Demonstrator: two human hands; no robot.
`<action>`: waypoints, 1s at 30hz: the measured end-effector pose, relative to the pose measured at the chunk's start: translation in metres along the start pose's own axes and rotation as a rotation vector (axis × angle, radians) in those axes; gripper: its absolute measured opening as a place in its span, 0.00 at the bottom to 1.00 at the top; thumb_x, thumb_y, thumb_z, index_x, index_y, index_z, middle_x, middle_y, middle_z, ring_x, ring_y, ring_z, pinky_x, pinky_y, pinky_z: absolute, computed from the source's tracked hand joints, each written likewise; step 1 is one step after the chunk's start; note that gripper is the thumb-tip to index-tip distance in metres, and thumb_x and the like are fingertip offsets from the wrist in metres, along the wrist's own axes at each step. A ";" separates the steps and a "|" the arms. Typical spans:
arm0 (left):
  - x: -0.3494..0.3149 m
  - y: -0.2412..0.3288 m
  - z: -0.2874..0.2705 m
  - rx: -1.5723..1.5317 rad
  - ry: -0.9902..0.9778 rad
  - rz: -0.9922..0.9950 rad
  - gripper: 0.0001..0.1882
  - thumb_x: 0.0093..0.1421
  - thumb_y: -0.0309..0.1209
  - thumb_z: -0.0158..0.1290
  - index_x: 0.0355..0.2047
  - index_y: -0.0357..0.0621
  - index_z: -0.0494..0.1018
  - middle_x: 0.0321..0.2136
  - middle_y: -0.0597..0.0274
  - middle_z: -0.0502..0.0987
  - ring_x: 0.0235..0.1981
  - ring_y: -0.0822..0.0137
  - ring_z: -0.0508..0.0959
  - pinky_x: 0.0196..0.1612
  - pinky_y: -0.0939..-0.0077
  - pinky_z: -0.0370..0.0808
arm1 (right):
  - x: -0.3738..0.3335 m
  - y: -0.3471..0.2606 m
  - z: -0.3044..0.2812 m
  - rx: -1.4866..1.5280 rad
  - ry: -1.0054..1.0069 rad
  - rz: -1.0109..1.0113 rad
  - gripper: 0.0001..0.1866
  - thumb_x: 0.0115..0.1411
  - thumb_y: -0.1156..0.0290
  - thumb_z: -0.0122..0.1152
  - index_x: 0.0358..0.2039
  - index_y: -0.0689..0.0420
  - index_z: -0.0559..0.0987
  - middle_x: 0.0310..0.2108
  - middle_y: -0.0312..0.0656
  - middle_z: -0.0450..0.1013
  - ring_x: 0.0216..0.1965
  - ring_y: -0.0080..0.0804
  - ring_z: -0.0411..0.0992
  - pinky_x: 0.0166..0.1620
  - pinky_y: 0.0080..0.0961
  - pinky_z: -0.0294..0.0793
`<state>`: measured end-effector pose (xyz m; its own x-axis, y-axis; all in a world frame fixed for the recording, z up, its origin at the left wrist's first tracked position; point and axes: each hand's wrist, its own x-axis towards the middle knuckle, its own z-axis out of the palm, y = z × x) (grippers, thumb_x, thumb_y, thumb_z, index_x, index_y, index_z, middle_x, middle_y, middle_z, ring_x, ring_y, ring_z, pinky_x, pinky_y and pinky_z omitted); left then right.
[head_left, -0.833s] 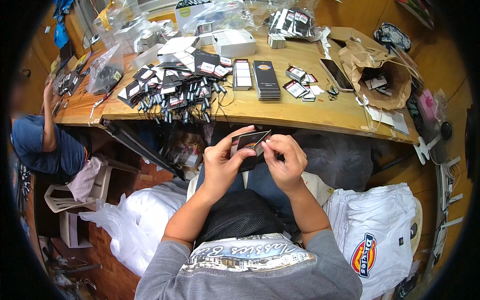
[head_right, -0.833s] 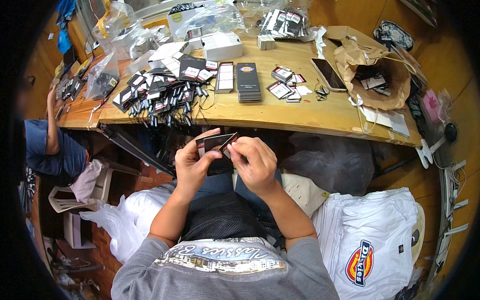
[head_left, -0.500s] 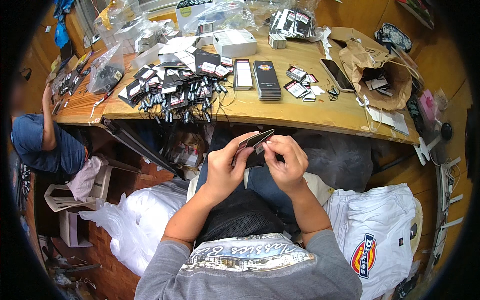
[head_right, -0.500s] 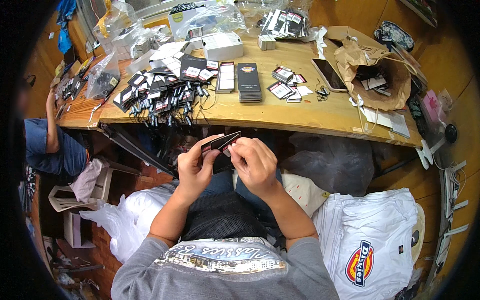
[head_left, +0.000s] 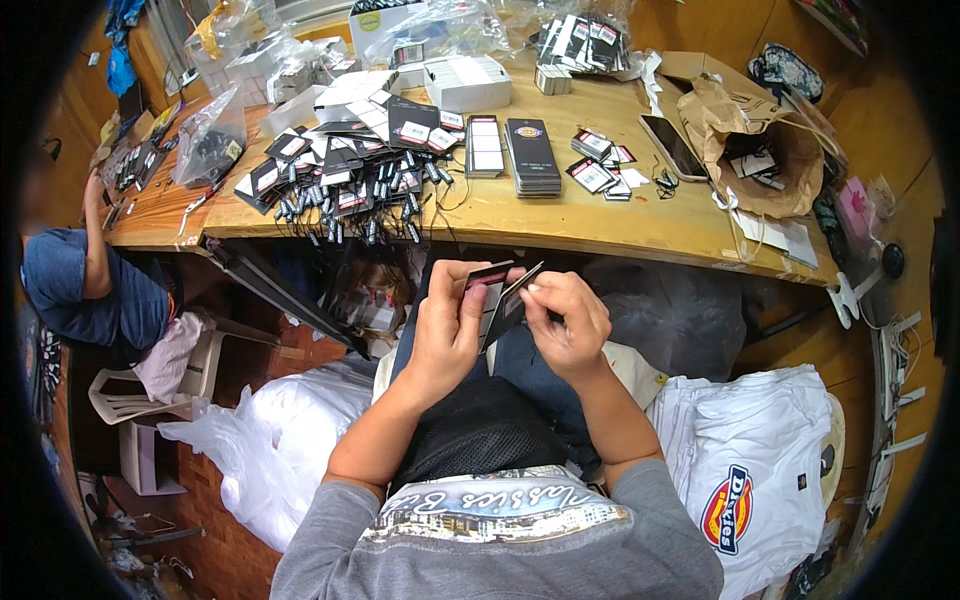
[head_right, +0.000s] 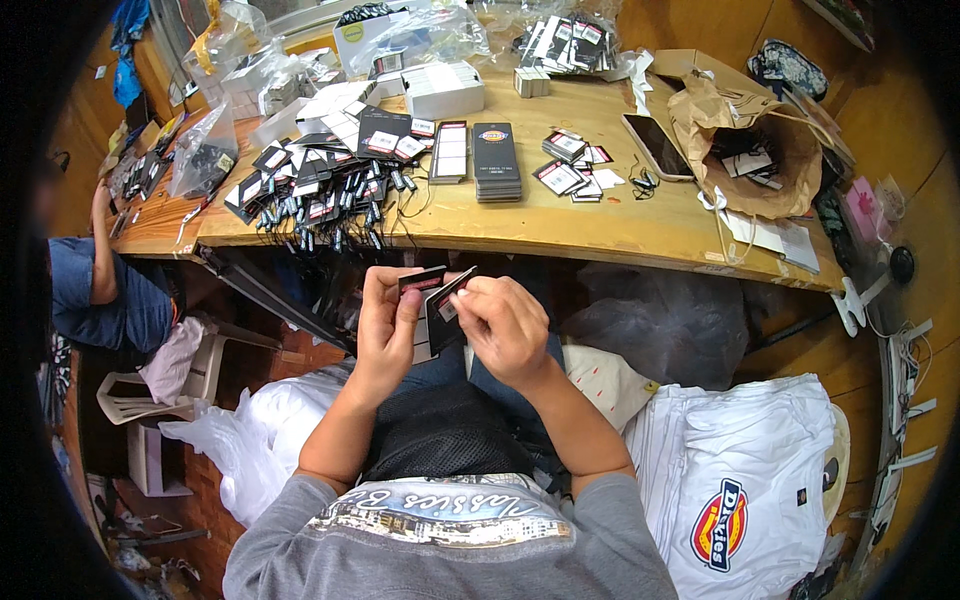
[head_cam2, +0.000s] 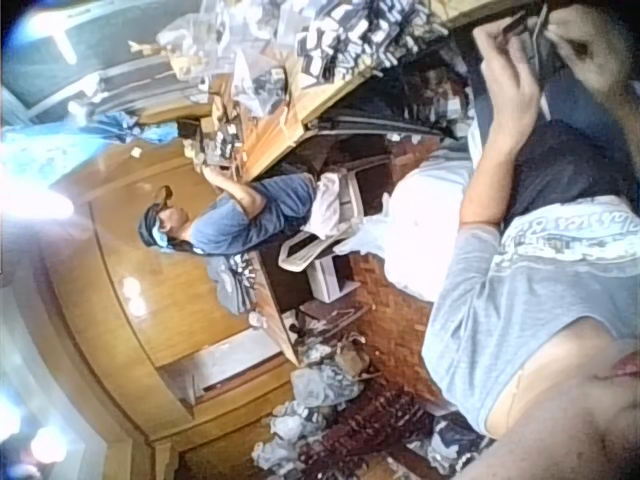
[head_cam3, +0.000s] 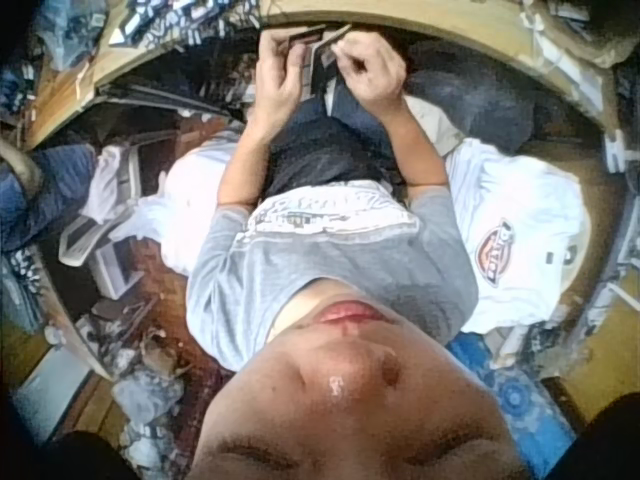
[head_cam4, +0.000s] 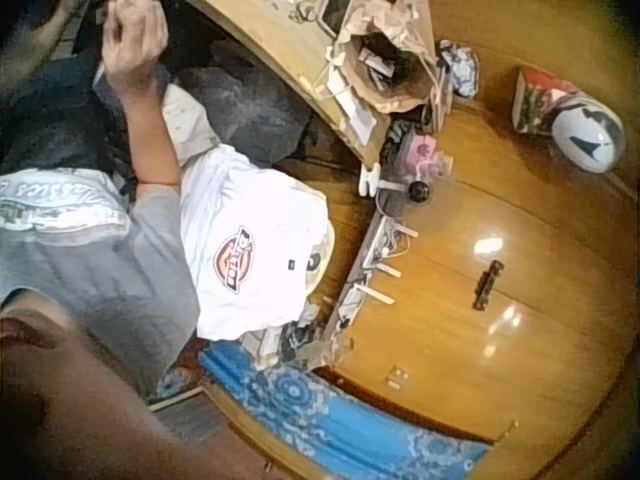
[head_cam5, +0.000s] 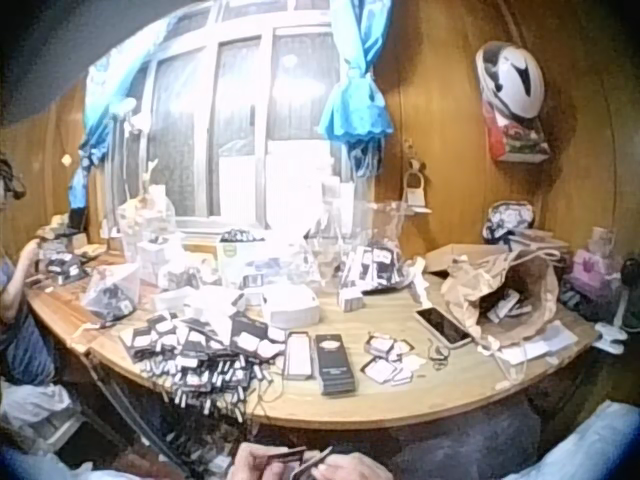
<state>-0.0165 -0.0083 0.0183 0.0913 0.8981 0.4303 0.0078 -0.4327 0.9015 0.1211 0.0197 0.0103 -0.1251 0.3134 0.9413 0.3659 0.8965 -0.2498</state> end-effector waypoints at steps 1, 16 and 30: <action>0.004 -0.006 0.004 -0.133 0.024 0.088 0.06 0.56 0.19 0.37 0.35 0.36 0.58 0.37 0.52 0.67 0.38 0.70 0.69 0.42 0.82 0.65 | 0.000 0.000 0.000 -0.011 -0.004 -0.022 0.12 0.39 0.83 0.60 0.24 0.62 0.68 0.22 0.44 0.68 0.19 0.34 0.67 0.22 0.22 0.67; 0.000 0.007 0.000 0.169 0.095 0.354 0.14 0.43 0.12 0.46 0.31 0.34 0.72 0.29 0.52 0.73 0.30 0.64 0.74 0.31 0.81 0.70 | 0.003 -0.010 -0.005 -0.014 -0.005 -0.076 0.13 0.38 0.83 0.60 0.26 0.64 0.68 0.23 0.45 0.68 0.20 0.35 0.68 0.22 0.23 0.68; 0.010 0.005 -0.021 -0.381 -0.106 -0.116 0.04 0.47 0.18 0.50 0.26 0.32 0.69 0.30 0.58 0.71 0.30 0.74 0.71 0.33 0.83 0.68 | 0.009 -0.010 -0.004 0.144 -0.154 -0.033 0.12 0.38 0.81 0.60 0.25 0.62 0.69 0.24 0.43 0.68 0.20 0.35 0.67 0.25 0.23 0.67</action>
<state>-0.0365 -0.0001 0.0279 0.2132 0.9174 0.3360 -0.3434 -0.2516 0.9049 0.1201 0.0123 0.0217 -0.2788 0.3173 0.9064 0.2248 0.9392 -0.2597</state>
